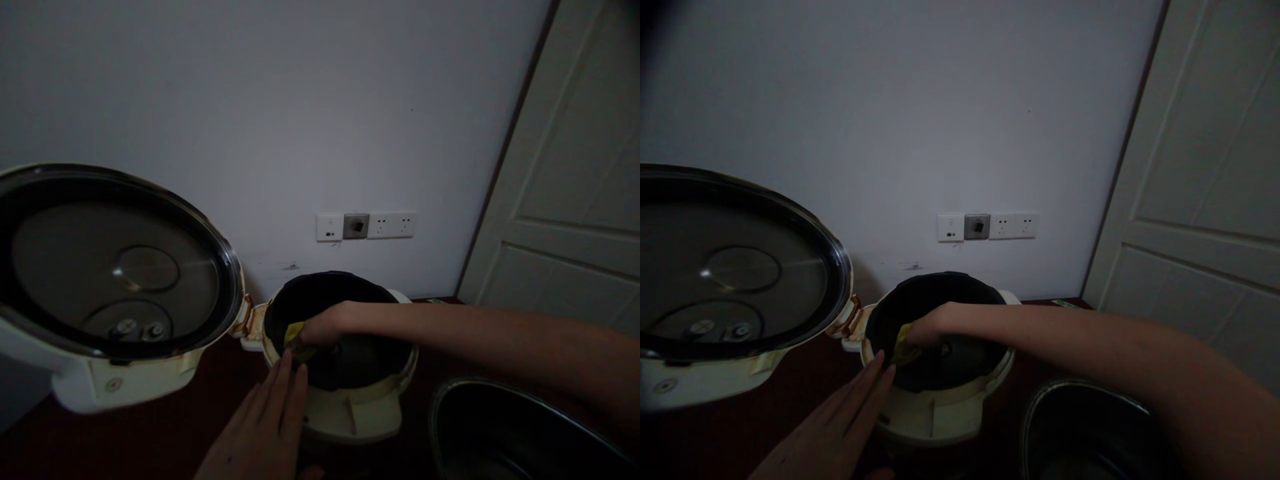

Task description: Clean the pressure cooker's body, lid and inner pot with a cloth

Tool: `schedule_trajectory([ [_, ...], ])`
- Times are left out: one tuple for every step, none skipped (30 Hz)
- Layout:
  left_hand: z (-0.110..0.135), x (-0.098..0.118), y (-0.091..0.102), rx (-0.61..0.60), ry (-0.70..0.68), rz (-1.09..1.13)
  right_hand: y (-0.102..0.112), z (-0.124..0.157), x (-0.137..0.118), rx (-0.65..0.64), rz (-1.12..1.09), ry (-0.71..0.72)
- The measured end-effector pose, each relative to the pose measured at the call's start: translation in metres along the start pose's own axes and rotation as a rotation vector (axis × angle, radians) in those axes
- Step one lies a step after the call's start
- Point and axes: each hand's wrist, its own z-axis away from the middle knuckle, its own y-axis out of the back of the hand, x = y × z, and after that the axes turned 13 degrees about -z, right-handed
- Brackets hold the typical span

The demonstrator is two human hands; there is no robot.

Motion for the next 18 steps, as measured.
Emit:
schedule_trajectory([
  [0.000, 0.000, 0.000, 0.006, 0.000, 0.002, 0.003, 0.001, 0.001, -0.022, 0.077, -0.029],
  [0.000, 0.001, 0.001, 0.009, 0.001, 0.003, 0.006, 0.001, 0.002, -0.027, 0.133, -0.059],
  [-0.001, 0.001, 0.002, 0.007, 0.003, 0.003, 0.008, 0.001, 0.004, -0.013, 0.157, -0.087],
  [-0.001, 0.001, 0.002, 0.001, 0.006, 0.002, 0.010, 0.002, 0.006, 0.002, 0.165, -0.114],
  [-0.001, 0.001, 0.003, -0.011, 0.010, 0.000, 0.011, 0.002, 0.010, 0.014, 0.168, -0.139],
  [-0.002, 0.001, 0.004, -0.023, 0.015, -0.001, 0.012, 0.003, 0.014, 0.020, 0.168, -0.163],
  [-0.002, 0.002, 0.004, -0.035, 0.018, -0.001, 0.013, 0.005, 0.018, 0.024, 0.169, -0.192],
  [-0.002, 0.002, 0.005, -0.044, 0.020, 0.000, 0.013, 0.007, 0.023, 0.026, 0.169, -0.225],
  [-0.002, 0.002, 0.006, -0.046, 0.021, 0.003, 0.013, 0.010, 0.027, 0.025, 0.168, -0.256],
  [-0.002, 0.002, 0.006, -0.046, 0.021, 0.006, 0.013, 0.013, 0.031, 0.021, 0.165, -0.284],
  [-0.003, 0.002, 0.007, -0.044, 0.022, 0.009, 0.012, 0.017, 0.035, 0.016, 0.163, -0.309],
  [-0.003, 0.002, 0.008, -0.041, 0.022, 0.011, 0.011, 0.021, 0.037, 0.008, 0.161, -0.332],
  [-0.003, 0.002, 0.009, -0.038, 0.022, 0.013, 0.010, 0.025, 0.039, -0.002, 0.159, -0.352],
  [-0.003, 0.002, 0.010, -0.034, 0.021, 0.015, 0.008, 0.030, 0.040, -0.013, 0.157, -0.369],
  [-0.003, 0.002, 0.010, -0.030, 0.019, 0.019, 0.006, 0.035, 0.040, -0.026, 0.155, -0.383],
  [-0.003, 0.002, 0.011, -0.024, 0.020, 0.023, 0.004, 0.039, 0.038, -0.040, 0.153, -0.392],
  [-0.004, 0.002, 0.011, -0.019, 0.023, 0.030, 0.002, 0.044, 0.037, -0.054, 0.152, -0.398],
  [-0.004, 0.002, 0.012, -0.015, 0.026, 0.037, -0.001, 0.049, 0.035, -0.069, 0.153, -0.401],
])
